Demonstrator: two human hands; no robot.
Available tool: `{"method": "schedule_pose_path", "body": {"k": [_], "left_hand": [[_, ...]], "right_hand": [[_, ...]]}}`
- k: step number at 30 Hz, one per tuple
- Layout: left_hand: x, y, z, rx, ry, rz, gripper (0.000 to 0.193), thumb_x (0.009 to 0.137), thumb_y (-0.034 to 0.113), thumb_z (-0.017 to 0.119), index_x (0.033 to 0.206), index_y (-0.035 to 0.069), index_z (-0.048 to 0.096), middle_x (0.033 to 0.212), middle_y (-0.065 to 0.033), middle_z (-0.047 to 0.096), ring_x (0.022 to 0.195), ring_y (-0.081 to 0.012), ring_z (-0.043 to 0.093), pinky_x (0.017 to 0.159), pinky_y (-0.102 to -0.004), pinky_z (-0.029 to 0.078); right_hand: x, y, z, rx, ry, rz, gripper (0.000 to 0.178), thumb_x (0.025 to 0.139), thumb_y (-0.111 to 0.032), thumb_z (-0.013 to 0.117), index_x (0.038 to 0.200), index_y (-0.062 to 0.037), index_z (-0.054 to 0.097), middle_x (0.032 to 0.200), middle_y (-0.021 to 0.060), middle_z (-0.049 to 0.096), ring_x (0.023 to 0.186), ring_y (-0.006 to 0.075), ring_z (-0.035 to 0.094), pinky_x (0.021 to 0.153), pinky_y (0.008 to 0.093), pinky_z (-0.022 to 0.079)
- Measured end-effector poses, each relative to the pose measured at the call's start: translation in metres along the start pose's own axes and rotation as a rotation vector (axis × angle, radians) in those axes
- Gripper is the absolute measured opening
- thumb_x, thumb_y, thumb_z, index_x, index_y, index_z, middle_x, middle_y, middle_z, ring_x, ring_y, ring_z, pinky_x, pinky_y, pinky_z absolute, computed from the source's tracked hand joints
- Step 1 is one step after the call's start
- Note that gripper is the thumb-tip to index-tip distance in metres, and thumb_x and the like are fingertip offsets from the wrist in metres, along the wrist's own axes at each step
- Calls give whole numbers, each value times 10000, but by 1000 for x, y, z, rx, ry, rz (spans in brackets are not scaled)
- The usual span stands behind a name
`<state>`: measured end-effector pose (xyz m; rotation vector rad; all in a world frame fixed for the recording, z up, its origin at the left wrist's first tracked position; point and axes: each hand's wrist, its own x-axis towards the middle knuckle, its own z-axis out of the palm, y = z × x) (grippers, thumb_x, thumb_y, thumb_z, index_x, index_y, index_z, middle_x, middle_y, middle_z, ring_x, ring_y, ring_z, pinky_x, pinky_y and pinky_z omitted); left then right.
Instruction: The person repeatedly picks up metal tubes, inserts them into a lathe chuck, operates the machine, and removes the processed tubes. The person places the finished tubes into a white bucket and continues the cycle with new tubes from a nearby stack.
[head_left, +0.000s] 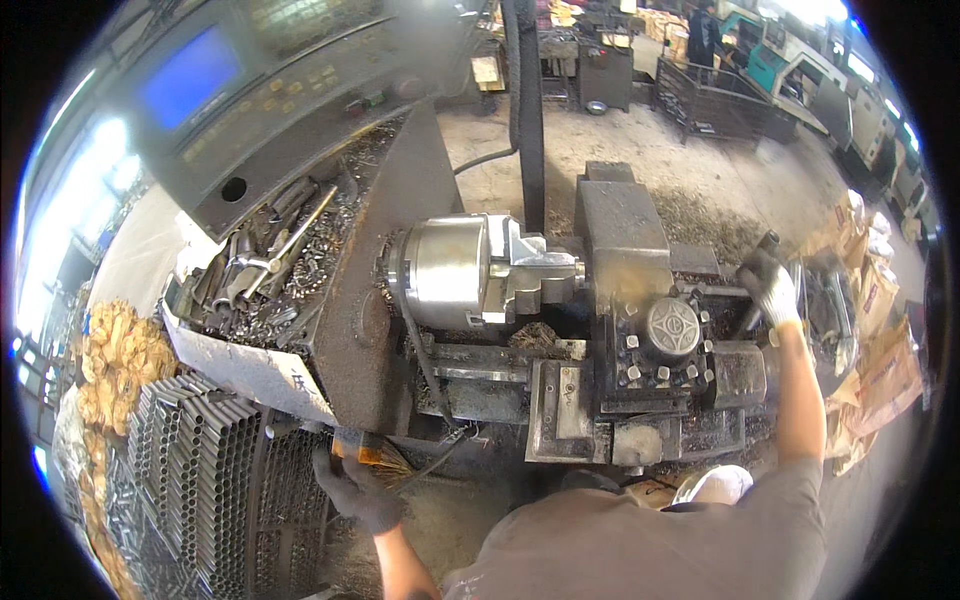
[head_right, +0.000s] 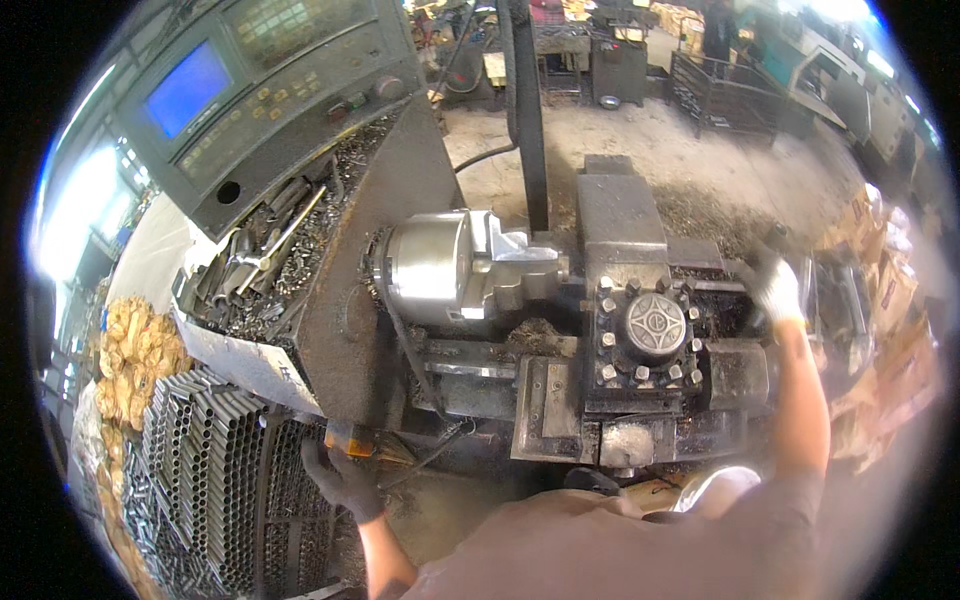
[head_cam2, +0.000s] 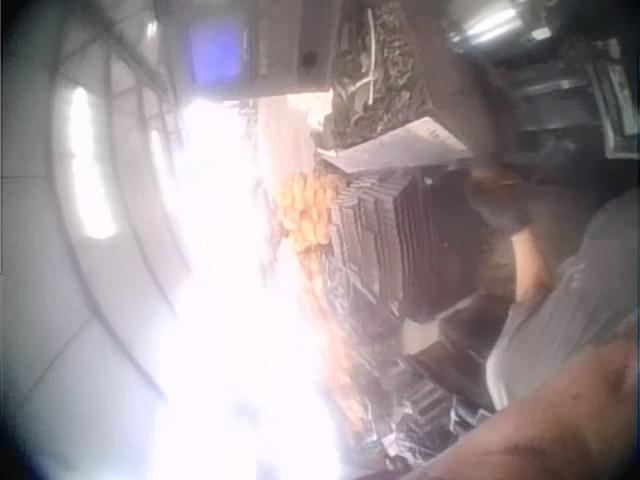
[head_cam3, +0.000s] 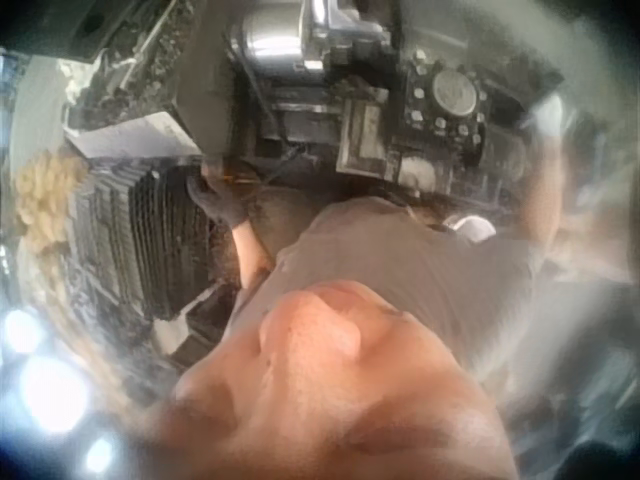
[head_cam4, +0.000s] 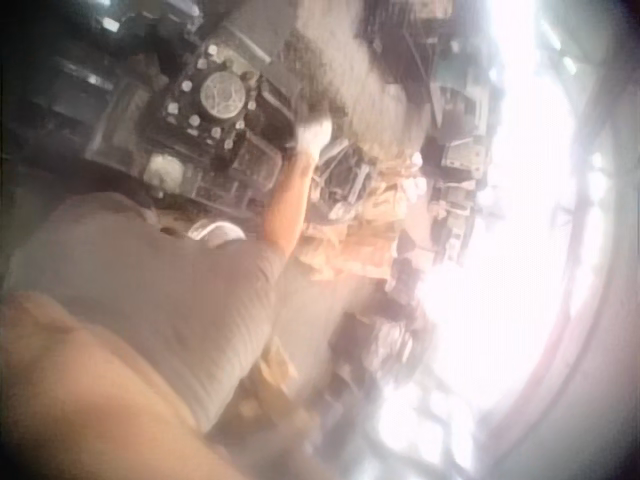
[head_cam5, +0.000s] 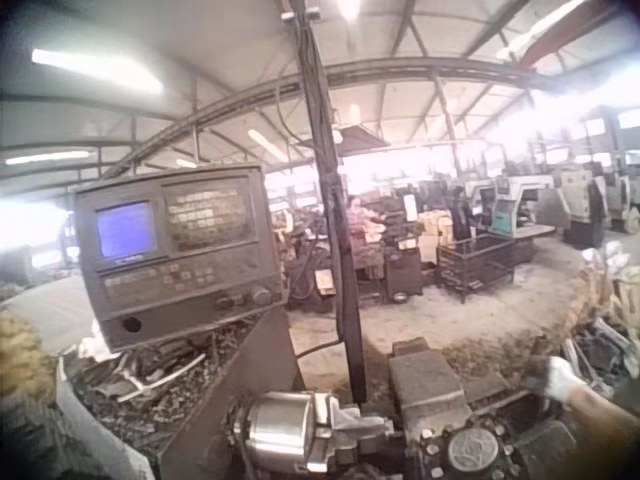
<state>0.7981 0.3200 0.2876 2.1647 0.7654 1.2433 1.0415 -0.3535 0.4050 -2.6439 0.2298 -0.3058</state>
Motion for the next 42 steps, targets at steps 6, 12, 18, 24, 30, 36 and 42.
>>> {"method": "schedule_pose_path", "body": {"k": [6,12,18,24,30,36,42], "left_hand": [[135,181,96,268,-71,763,510,994,303,670,1456,90,634,1393,-181,686,1316,-458,595,1124,-551,467],[254,307,212,610,-251,514,831,1048,415,566,1727,186,146,1445,-266,629,1244,-455,670,1006,-604,524],[237,313,203,393,-198,541,777,1037,392,590,1707,196,248,1402,-260,667,1156,-475,704,1001,-586,535],[31,174,89,107,-539,753,469,1017,378,658,1376,79,624,978,-180,726,927,-425,704,853,-547,560],[-295,-102,-57,415,-1083,-686,604,961,530,619,1417,139,681,1449,-188,667,1327,-443,619,1097,-505,497],[-620,-156,-383,615,-377,-1857,597,952,478,616,1346,43,723,1449,-205,662,1340,-390,641,1062,-482,540],[-762,-34,-474,711,263,-2173,559,943,481,632,1266,43,756,1338,-246,712,1250,-411,693,1019,-490,567]], "right_hand": [[-32,147,43,-533,-79,125,338,873,-420,752,981,-103,800,993,252,767,937,404,759,823,513,604],[-34,200,41,-654,-289,193,342,888,-384,743,1026,-84,829,1034,186,801,971,344,781,842,459,618],[-57,222,1,104,91,384,374,964,-365,706,852,-14,772,748,138,711,629,235,699,621,391,552],[-69,138,-16,1422,-56,156,387,959,-248,761,1271,-39,667,1045,42,672,703,120,590,605,266,522],[-73,-51,37,1172,-369,-401,298,889,-138,744,1159,-37,668,991,37,672,710,100,574,616,253,488],[-220,-284,113,910,-756,-1039,235,819,-27,727,1047,-36,669,937,31,671,717,81,558,626,240,454],[-424,-439,148,521,-1168,-1213,363,755,-125,631,1067,2,764,768,55,689,673,108,592,603,287,459]]}}
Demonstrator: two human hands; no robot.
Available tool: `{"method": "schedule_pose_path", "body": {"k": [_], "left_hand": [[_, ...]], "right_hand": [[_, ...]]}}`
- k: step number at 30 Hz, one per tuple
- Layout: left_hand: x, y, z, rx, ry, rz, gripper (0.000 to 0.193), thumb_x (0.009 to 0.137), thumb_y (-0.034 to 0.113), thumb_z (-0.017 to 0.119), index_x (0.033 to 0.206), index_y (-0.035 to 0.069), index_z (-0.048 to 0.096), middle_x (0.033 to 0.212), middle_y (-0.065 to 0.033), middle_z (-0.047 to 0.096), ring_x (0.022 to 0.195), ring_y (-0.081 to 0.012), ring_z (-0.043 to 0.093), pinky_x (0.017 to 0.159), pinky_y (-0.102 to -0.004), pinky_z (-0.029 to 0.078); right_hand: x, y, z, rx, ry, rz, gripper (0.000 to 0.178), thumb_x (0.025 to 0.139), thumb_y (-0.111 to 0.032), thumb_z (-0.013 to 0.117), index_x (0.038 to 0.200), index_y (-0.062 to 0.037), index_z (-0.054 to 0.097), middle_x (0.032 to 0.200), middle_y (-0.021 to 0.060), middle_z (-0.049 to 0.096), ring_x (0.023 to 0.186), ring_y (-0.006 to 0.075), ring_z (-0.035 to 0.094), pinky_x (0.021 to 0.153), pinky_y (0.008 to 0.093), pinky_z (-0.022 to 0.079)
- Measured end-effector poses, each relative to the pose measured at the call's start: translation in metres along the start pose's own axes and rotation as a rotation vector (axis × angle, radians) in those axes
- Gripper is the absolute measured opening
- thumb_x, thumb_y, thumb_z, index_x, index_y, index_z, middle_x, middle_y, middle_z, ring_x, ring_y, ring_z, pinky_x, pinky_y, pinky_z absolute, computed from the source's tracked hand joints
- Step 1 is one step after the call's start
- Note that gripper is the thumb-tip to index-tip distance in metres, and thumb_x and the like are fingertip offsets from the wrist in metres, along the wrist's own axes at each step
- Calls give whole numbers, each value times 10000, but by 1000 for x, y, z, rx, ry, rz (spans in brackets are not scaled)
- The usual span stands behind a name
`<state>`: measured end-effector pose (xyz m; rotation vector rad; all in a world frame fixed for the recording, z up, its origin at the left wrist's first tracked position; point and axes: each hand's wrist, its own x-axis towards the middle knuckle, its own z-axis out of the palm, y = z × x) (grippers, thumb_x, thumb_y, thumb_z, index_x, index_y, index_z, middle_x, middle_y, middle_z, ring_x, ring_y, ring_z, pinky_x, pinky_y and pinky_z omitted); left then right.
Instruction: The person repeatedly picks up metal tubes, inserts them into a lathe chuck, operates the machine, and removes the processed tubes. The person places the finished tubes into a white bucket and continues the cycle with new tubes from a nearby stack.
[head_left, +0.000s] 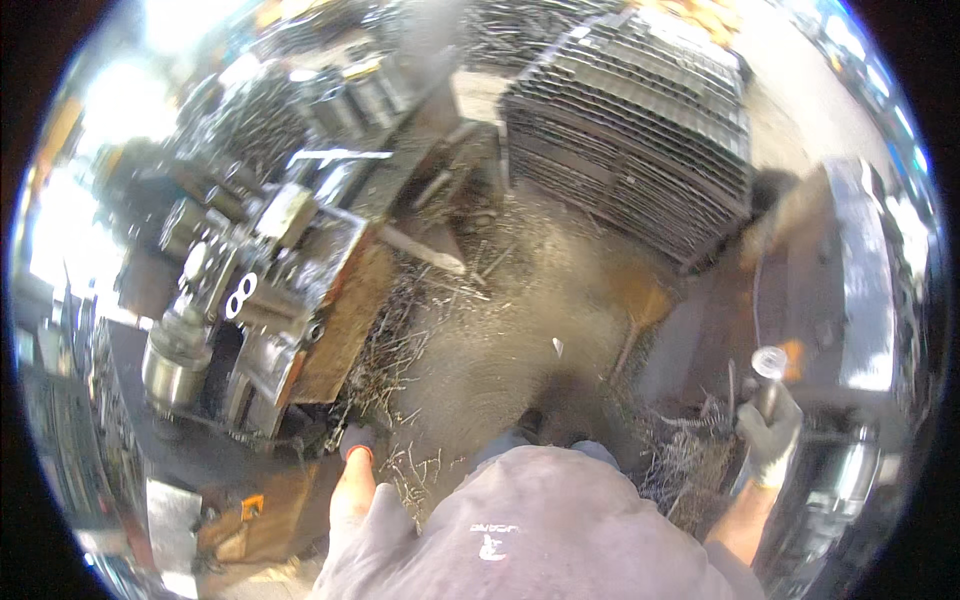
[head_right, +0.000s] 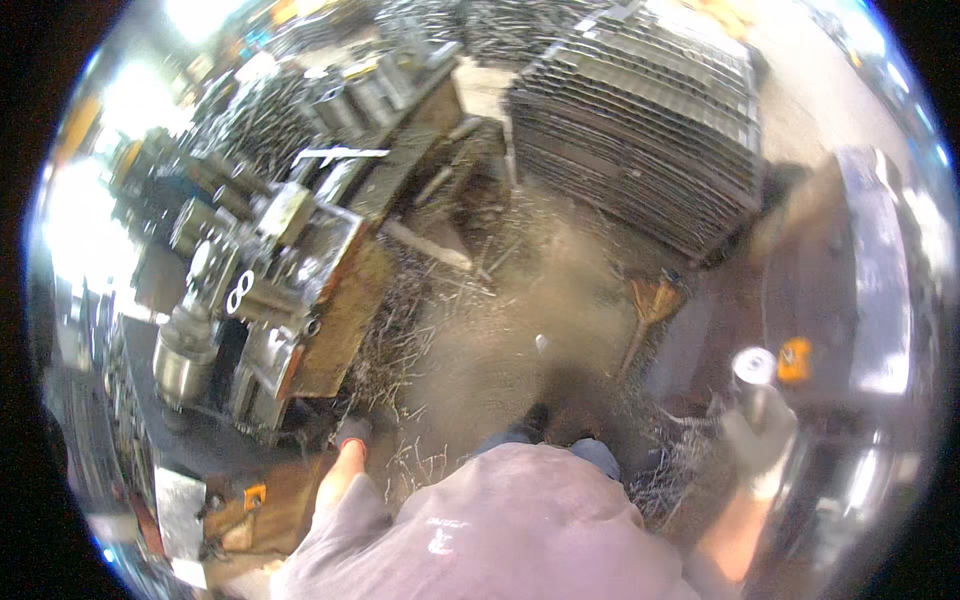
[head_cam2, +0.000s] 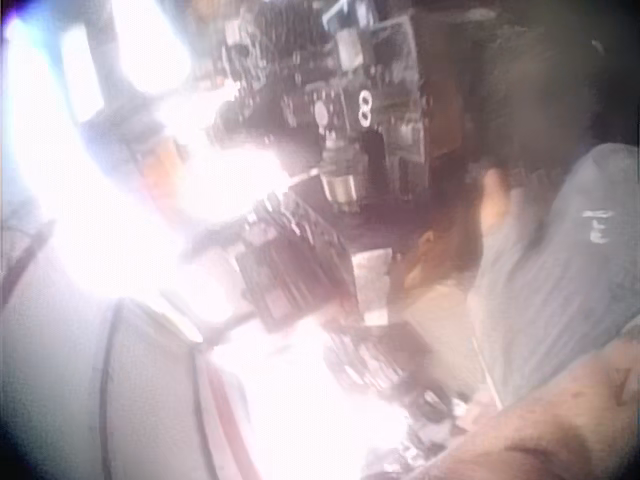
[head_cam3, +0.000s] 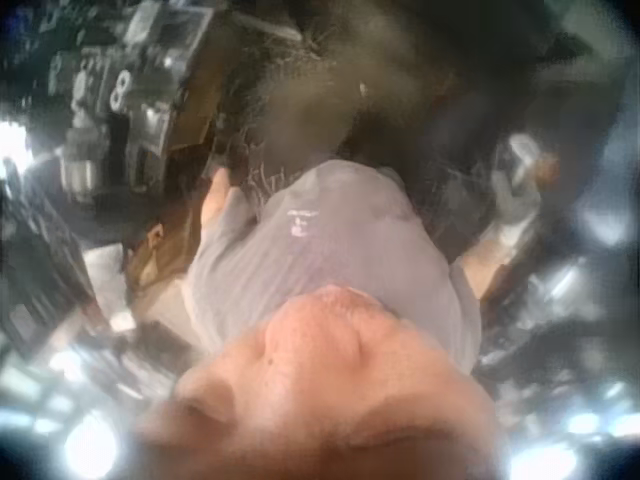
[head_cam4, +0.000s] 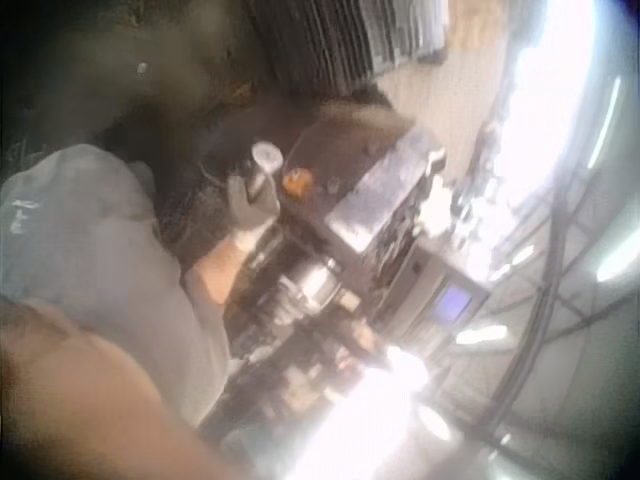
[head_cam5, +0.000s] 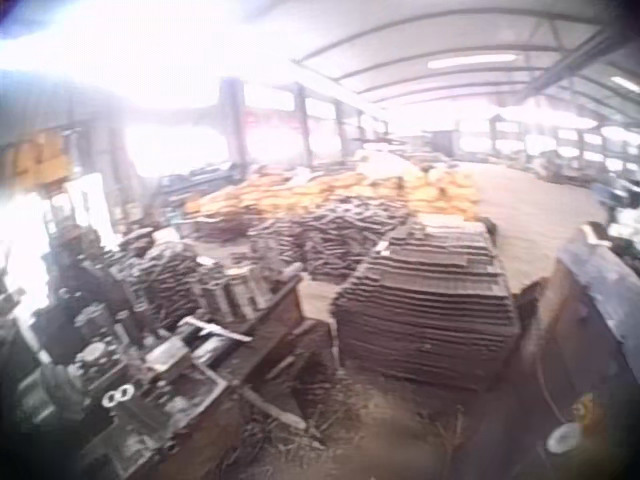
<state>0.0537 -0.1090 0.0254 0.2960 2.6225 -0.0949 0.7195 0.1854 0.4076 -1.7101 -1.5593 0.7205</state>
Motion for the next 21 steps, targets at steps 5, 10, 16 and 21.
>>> {"method": "schedule_pose_path", "body": {"k": [5,10,16,21], "left_hand": [[-50,-51,102,284,-368,296,545,1034,465,558,1332,38,721,1366,-220,712,1267,-372,699,1040,-495,563],[-131,-38,174,-87,-720,184,565,1013,492,586,1360,62,709,1391,-242,689,1304,-379,663,1064,-463,529],[-132,-12,169,-364,-594,-31,566,1000,521,577,1320,80,731,1380,-224,702,1291,-385,670,1072,-456,521],[-99,37,118,-568,-202,-92,570,989,546,569,1287,95,750,1370,-209,712,1280,-390,676,1079,-451,514]], "right_hand": [[65,-65,127,-21,-395,-81,367,760,-132,791,1106,-16,761,789,-9,644,755,101,560,684,318,484],[106,-113,231,135,-638,-241,431,777,-149,802,1179,1,773,815,14,693,765,87,596,696,299,515],[176,-161,340,53,-883,-381,437,789,-140,820,1192,22,765,832,17,705,779,85,607,724,297,531],[223,-214,423,197,-1075,-510,409,795,-177,806,1157,10,770,821,18,694,762,86,601,704,309,524]]}}
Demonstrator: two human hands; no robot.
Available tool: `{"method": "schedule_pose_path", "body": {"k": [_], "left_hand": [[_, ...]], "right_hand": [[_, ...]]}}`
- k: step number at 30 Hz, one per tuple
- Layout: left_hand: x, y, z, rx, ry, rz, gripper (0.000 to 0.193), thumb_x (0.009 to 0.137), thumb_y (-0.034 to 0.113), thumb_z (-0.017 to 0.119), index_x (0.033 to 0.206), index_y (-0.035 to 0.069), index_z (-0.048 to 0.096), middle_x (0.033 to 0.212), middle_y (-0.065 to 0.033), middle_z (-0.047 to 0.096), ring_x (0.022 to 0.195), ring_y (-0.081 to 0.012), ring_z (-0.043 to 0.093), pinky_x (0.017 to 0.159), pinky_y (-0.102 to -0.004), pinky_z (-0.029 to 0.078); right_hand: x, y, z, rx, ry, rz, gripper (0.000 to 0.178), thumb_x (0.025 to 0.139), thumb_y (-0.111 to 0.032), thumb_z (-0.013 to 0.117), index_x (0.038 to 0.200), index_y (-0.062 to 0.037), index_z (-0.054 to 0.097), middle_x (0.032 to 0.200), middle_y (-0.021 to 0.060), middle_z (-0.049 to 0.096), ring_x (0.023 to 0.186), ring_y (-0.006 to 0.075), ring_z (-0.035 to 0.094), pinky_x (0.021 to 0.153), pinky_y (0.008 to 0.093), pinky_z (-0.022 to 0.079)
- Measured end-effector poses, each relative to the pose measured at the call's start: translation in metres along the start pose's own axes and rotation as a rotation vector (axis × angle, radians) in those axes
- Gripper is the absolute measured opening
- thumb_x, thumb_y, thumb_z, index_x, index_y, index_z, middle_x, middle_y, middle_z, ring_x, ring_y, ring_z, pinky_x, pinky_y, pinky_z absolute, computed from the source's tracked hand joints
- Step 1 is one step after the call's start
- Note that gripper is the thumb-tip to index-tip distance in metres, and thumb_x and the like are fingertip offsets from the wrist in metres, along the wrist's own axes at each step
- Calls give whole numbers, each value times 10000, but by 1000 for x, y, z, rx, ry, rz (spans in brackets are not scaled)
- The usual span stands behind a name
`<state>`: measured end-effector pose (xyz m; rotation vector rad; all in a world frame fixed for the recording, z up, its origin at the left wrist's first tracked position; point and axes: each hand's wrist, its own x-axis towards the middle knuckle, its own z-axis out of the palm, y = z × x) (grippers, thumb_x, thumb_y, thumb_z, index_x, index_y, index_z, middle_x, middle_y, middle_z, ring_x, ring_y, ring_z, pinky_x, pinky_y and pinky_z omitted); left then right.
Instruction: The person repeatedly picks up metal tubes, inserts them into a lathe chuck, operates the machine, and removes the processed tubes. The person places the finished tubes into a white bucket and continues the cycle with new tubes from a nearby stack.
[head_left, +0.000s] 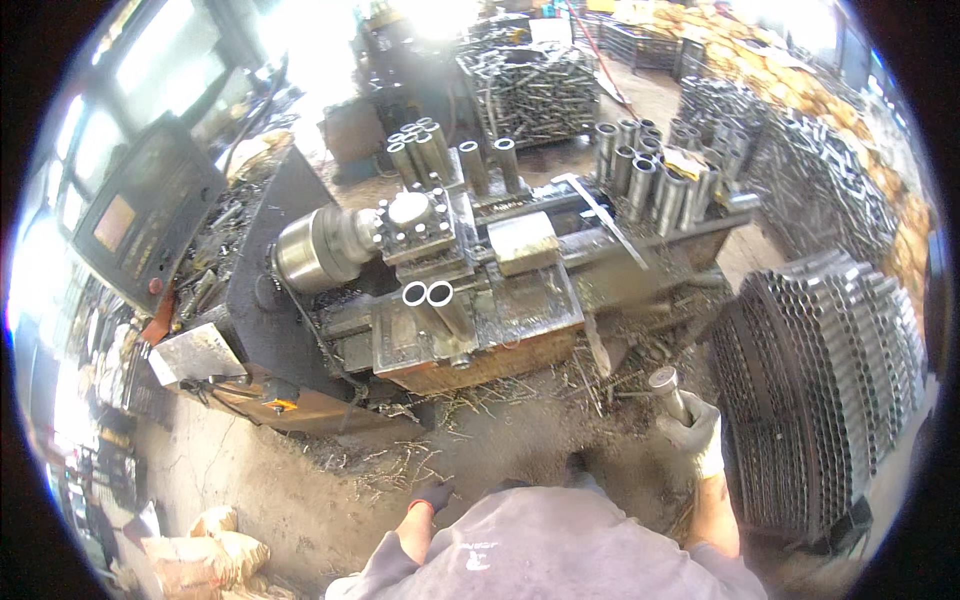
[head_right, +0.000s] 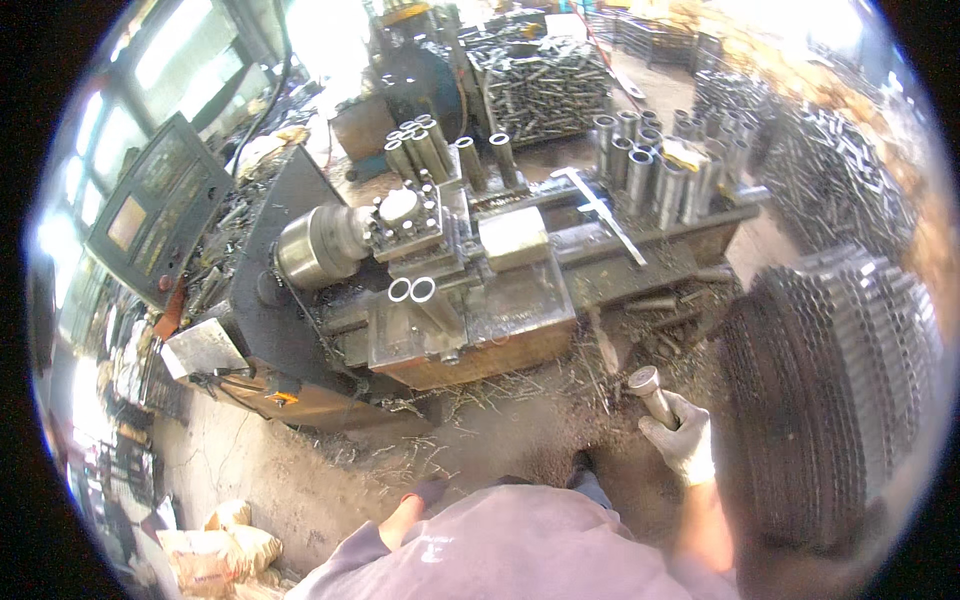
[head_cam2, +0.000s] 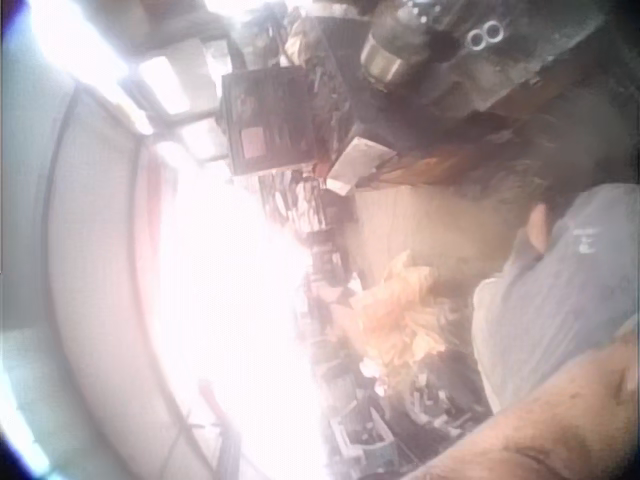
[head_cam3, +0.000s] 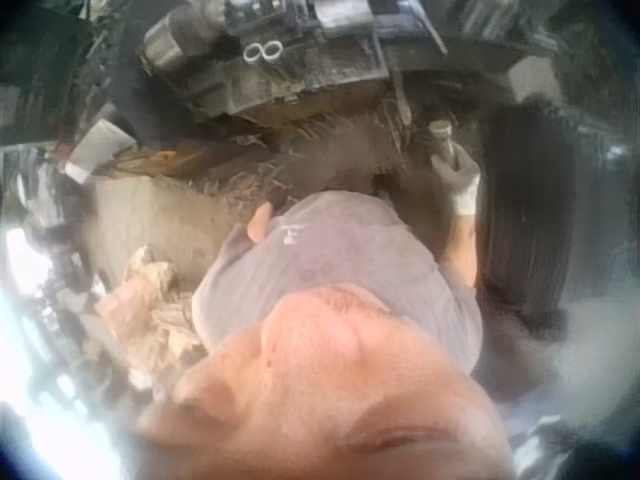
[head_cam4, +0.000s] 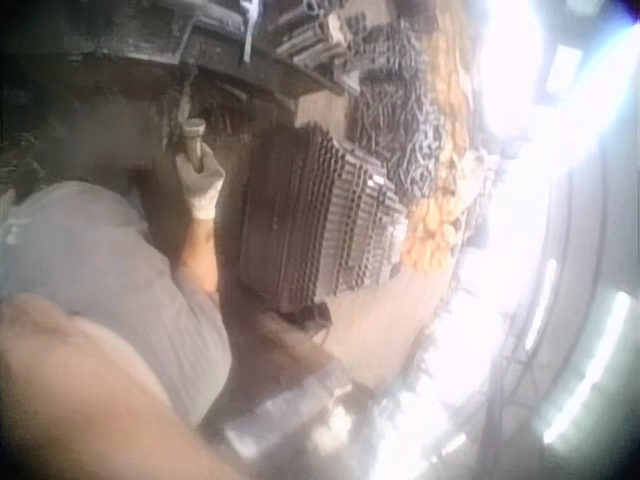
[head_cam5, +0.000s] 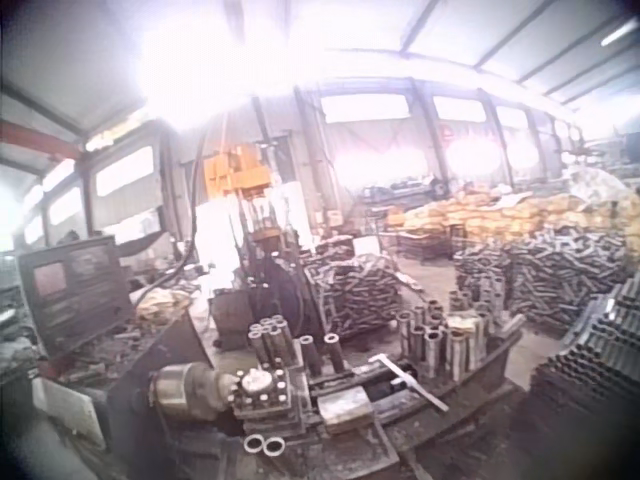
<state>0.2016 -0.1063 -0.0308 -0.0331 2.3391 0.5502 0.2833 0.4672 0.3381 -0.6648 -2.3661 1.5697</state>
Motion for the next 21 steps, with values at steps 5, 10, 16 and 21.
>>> {"method": "schedule_pose_path", "body": {"k": [5,10,16,21], "left_hand": [[-26,94,-42,-186,209,-43,597,1006,528,577,1370,69,690,1383,-197,710,1284,-366,681,1090,-437,504],[-27,80,-70,-604,332,-127,540,1012,464,613,1368,65,690,1253,-172,763,1142,-307,736,994,-423,548],[8,-27,-127,-1352,751,-141,410,1040,357,646,1306,48,692,1010,-100,759,817,-205,707,706,-351,563],[5,-59,-222,-1318,1237,-172,483,1073,423,594,1388,58,589,1108,-148,747,890,-277,721,709,-387,564]], "right_hand": [[100,-45,21,25,-153,-174,398,809,-200,797,1151,1,765,810,46,701,760,87,619,693,317,535],[186,-112,89,146,-302,-369,476,849,-290,796,1214,14,765,859,34,719,811,103,650,730,294,533],[266,-208,212,280,-401,-513,447,925,-297,801,1267,-13,759,809,30,736,679,70,647,591,275,512],[331,-285,304,203,-403,-489,283,944,-285,771,1043,-20,748,678,-2,648,528,57,563,469,254,431]]}}
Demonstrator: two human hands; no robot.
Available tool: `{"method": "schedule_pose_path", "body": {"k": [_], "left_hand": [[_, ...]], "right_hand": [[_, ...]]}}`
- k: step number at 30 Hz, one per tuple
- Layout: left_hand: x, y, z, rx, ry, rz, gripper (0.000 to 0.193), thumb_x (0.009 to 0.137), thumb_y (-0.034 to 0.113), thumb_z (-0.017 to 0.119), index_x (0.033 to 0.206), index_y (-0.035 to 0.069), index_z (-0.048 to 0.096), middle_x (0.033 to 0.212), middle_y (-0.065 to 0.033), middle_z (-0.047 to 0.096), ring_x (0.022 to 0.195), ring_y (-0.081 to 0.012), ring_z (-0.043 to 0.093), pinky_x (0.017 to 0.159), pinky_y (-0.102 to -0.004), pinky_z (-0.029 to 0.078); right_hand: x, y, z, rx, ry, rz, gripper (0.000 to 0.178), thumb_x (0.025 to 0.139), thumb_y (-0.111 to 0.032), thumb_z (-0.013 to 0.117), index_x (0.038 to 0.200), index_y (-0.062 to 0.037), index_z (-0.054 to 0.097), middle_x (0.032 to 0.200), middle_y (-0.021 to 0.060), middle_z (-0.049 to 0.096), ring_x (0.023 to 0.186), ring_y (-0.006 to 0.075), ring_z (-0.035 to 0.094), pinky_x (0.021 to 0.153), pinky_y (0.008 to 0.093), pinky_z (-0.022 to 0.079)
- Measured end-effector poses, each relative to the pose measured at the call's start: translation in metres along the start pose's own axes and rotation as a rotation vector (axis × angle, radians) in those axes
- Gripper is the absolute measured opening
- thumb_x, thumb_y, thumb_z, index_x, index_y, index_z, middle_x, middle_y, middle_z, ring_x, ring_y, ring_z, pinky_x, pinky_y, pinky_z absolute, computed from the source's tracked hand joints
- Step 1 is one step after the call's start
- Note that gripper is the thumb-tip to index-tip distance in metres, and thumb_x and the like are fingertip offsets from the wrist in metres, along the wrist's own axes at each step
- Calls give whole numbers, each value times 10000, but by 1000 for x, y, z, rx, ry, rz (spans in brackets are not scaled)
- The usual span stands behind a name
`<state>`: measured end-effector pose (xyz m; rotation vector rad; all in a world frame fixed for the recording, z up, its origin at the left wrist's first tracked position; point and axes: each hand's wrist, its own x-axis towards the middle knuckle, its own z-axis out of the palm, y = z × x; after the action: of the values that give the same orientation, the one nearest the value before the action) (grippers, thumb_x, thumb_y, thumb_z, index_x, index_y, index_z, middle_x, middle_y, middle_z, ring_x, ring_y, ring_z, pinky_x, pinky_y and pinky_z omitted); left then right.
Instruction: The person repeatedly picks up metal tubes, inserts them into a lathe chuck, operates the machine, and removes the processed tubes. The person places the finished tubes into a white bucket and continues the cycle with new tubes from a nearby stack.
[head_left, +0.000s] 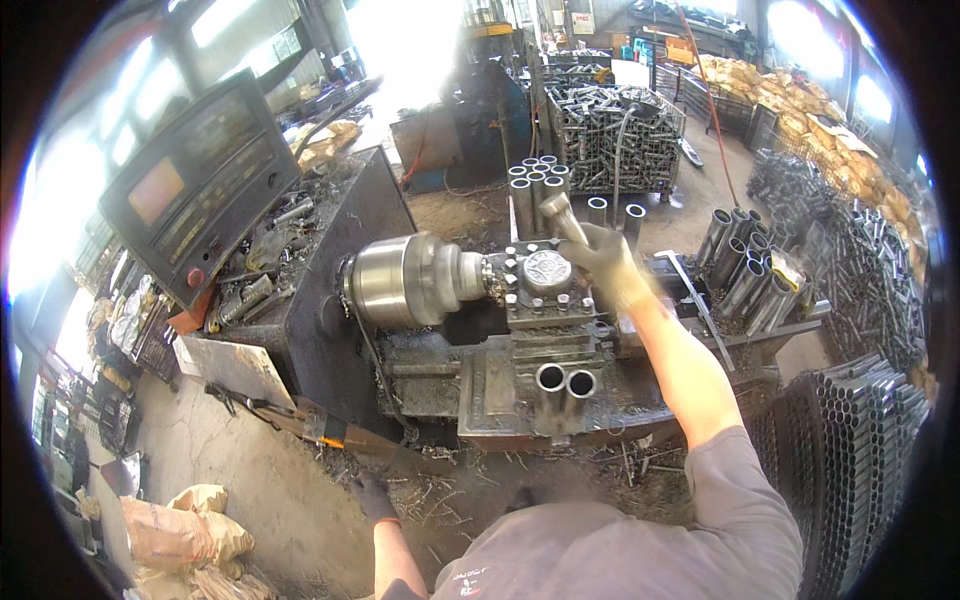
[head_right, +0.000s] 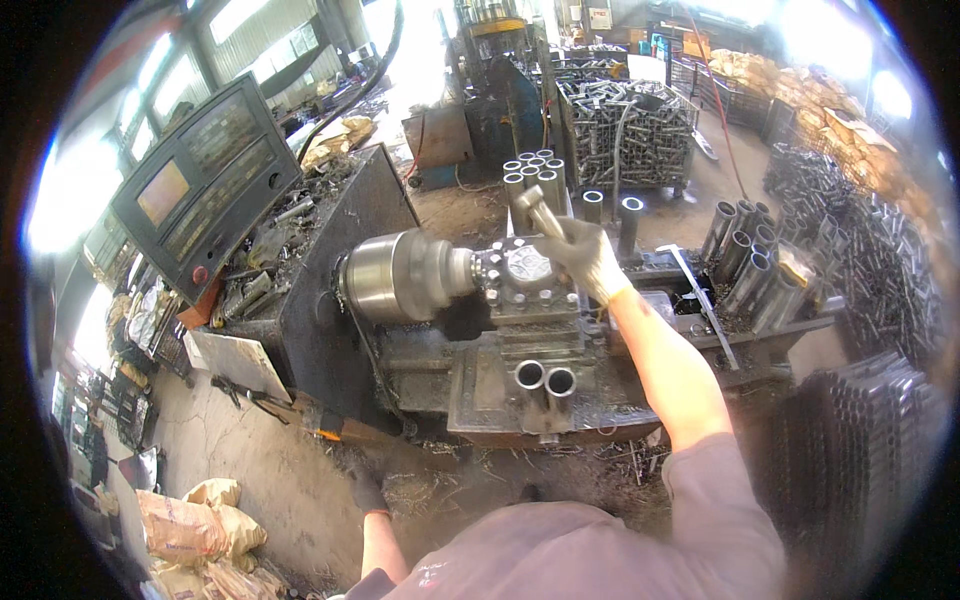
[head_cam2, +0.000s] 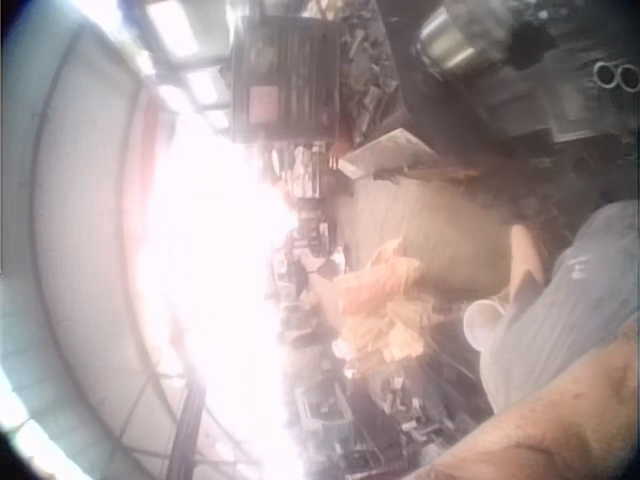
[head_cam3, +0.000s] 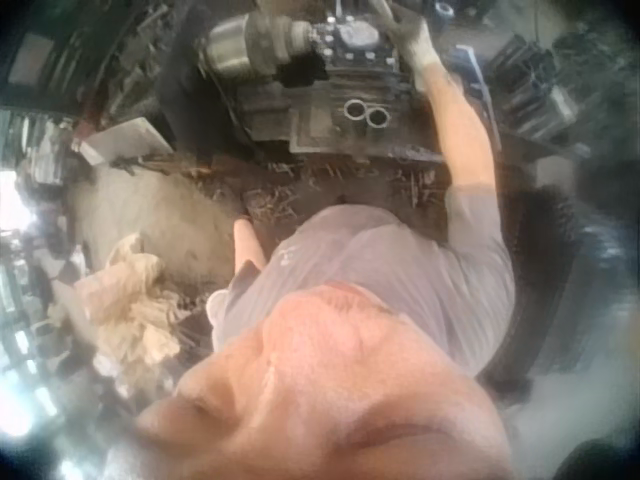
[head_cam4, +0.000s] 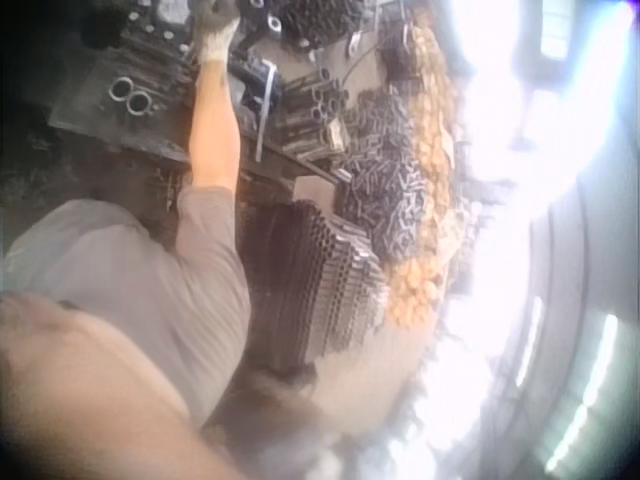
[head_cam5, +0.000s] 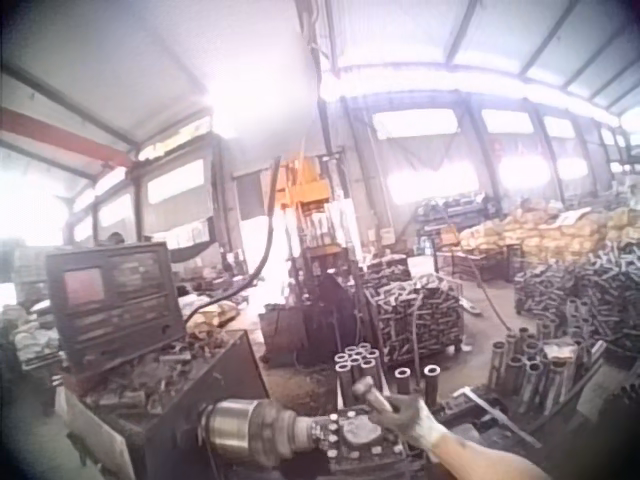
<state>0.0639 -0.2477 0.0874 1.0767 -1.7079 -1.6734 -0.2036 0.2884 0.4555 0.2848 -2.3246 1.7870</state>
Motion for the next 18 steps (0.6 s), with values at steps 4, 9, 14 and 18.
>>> {"method": "schedule_pose_path", "body": {"k": [4,9,14,18], "left_hand": [[31,62,2,403,308,61,600,1103,535,510,1442,43,554,1311,-236,710,1158,-469,669,968,-516,531],[45,75,-1,434,316,326,564,1123,483,514,1457,33,578,1316,-237,707,1173,-403,673,1012,-451,519],[79,50,-12,491,306,360,495,1115,430,571,1426,47,612,1305,-165,724,1141,-338,684,969,-426,531],[89,59,-9,-374,37,-160,477,1101,499,555,1366,113,651,1188,-78,721,1037,-274,674,837,-419,550]], "right_hand": [[41,7,34,113,-8,85,277,948,-272,760,1048,-15,745,669,-8,639,517,47,543,464,244,427],[42,25,43,56,-5,50,315,942,-279,774,1092,-3,752,677,-7,648,542,43,567,481,237,433],[36,31,39,-35,-32,-24,347,937,-319,789,1125,-29,764,703,-4,665,570,46,584,511,257,440],[27,22,37,-75,-38,38,349,936,-330,787,1121,-34,766,713,-5,672,594,48,592,536,259,449]]}}
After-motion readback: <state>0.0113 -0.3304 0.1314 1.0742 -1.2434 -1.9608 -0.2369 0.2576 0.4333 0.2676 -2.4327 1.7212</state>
